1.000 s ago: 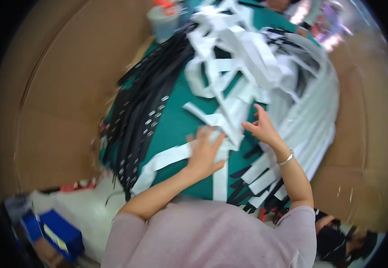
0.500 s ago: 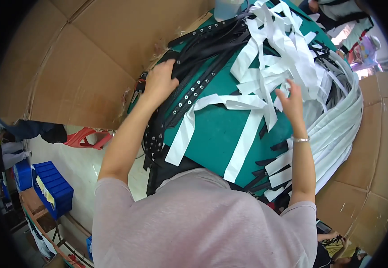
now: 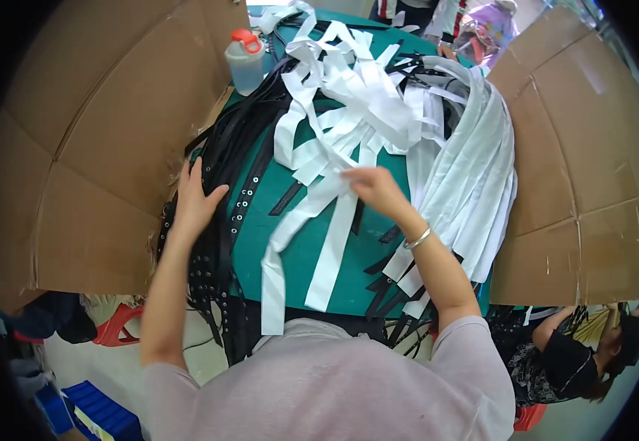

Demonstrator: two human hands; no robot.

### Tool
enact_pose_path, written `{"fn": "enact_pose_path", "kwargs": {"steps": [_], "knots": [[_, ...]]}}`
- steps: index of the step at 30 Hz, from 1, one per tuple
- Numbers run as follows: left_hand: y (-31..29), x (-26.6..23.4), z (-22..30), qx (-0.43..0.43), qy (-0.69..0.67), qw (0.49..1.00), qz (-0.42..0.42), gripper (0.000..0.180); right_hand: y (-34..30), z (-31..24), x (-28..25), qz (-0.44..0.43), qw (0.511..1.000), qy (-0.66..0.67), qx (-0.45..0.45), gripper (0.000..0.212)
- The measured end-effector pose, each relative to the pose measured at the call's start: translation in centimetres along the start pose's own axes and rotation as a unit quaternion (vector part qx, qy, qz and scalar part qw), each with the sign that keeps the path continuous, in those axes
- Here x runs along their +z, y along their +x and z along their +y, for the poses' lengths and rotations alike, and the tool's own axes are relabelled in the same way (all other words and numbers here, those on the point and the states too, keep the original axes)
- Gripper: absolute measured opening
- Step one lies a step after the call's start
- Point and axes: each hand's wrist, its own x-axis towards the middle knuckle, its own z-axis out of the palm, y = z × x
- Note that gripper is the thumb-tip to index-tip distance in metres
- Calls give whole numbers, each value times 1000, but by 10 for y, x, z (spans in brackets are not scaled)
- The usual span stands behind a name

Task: Wrapping black leather belts with white protective strips in a factory environment.

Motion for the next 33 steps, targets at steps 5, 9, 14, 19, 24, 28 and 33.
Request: {"fn": "enact_pose_path", "kwargs": {"steps": [5, 9, 14, 19, 24, 28, 33], "knots": [[-55, -36, 122, -192, -471, 739, -442, 25, -2, -73, -29, 166, 984, 70, -6, 41], [-96, 9, 178, -233, -779, 420, -403, 90, -12, -98, -15, 162, 980, 46, -106, 26], [-74, 62, 129, -419, -888, 190, 9, 37, -10, -88, -24, 134, 981, 69, -124, 12], [-58, 43, 111, -396, -852, 326, -101, 30, -7, -50, -62, 193, 955, 197, -108, 9], [-61, 8, 167, -9, -464, 883, -65, 70, -24, -94, -37, 208, 937, 251, -127, 6], [-31, -11, 157, 118, -615, 778, 47, 43, -38, -144, 8, 200, 946, 197, -160, 6], [-43, -44, 137, 286, -518, 792, 149, 42, -30, -184, 48, 198, 917, 312, -149, 8]]}}
